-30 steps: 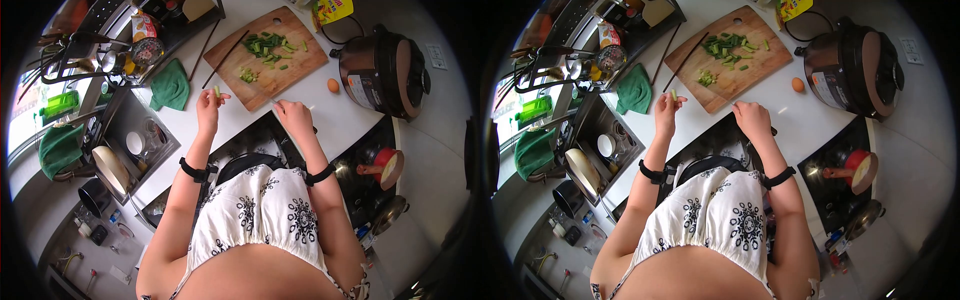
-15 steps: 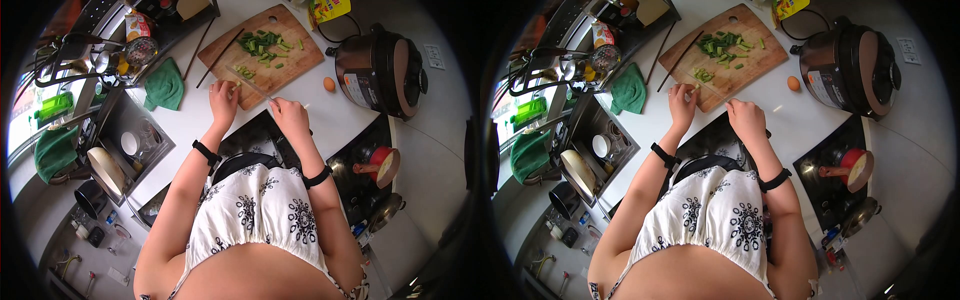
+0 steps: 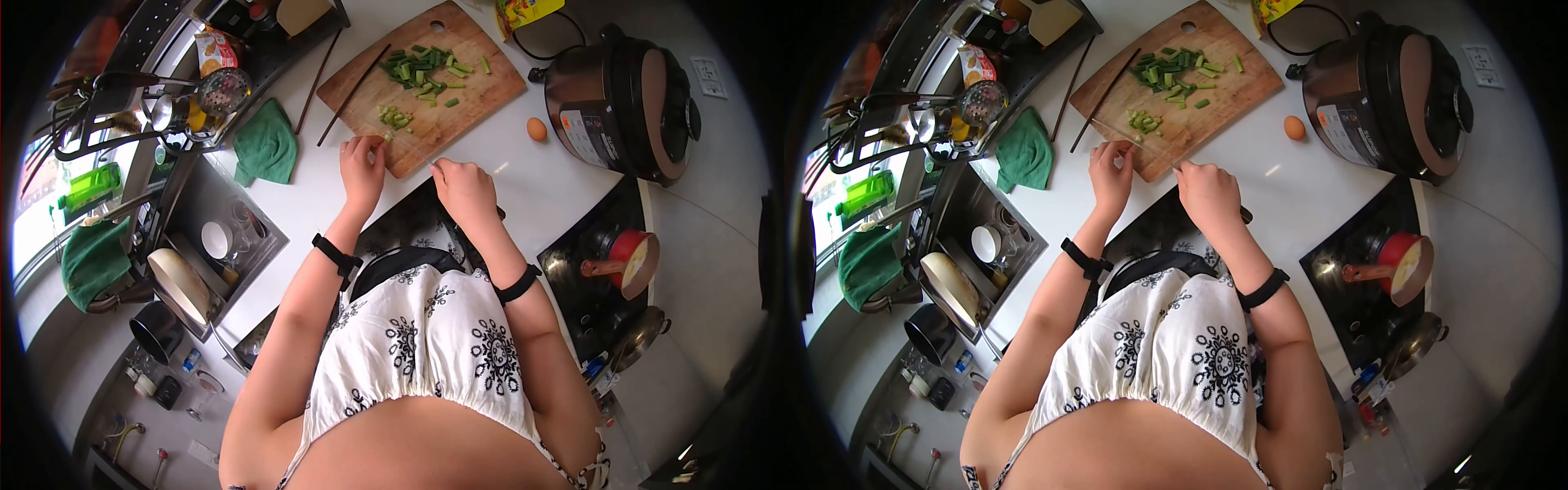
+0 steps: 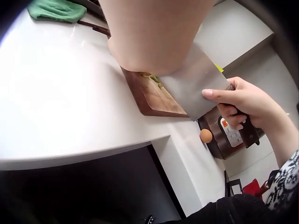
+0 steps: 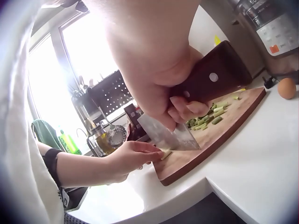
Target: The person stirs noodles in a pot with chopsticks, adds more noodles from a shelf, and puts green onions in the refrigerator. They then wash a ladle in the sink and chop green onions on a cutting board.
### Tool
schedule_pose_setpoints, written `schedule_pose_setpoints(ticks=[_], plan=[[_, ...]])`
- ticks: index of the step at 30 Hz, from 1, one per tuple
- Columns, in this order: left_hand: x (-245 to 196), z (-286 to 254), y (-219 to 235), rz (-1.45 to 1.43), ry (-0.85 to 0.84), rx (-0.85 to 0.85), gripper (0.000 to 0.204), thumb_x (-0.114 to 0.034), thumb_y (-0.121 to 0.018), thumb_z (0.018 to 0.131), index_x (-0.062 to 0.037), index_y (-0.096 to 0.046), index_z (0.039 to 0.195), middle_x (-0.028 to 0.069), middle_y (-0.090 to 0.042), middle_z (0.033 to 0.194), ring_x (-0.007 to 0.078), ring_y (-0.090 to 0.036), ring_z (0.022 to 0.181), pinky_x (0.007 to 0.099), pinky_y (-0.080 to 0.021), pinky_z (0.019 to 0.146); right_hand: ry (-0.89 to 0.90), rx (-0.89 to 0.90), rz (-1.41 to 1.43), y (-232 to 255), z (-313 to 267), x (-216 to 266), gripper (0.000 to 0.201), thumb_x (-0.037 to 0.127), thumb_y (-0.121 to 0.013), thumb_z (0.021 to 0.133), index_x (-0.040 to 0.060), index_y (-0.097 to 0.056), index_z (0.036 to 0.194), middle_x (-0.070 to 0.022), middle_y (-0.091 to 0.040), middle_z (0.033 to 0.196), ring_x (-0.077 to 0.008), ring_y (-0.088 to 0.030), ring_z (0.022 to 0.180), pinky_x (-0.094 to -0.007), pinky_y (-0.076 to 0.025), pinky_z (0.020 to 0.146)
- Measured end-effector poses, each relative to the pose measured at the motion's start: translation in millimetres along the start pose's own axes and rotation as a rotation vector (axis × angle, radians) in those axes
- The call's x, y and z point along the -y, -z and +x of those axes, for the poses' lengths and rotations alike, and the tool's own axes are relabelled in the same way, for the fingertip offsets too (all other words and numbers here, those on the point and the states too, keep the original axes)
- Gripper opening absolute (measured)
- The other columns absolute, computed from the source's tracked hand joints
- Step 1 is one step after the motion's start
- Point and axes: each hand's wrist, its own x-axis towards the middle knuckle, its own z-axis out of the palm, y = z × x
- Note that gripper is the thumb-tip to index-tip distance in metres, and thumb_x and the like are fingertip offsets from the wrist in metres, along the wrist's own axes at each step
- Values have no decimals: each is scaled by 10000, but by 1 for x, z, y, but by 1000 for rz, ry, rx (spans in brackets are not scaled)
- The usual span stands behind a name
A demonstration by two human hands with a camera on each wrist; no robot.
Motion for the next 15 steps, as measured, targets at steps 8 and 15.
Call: schedule_pose_setpoints(ticks=[8, 15], plan=[[-2, 1, 1, -6, 9, -12, 44, -68, -728, 822, -47, -715, 858, 88, -674, 808, 270, -563, 786, 385, -463, 723, 11, 31, -104, 5, 4, 7, 227, 243, -650, 919, 58, -678, 790, -163, -681, 703, -358, -704, 702, -439, -575, 627], [-5, 4, 6, 27, -36, 20, 45, -34, -726, 801, -51, -720, 843, 88, -680, 817, 293, -562, 810, 396, -468, 734, -40, 69, -126, -7, 14, 9, 257, 263, -656, 920, 48, -694, 785, -167, -686, 716, -369, -706, 715, -442, -578, 639]])
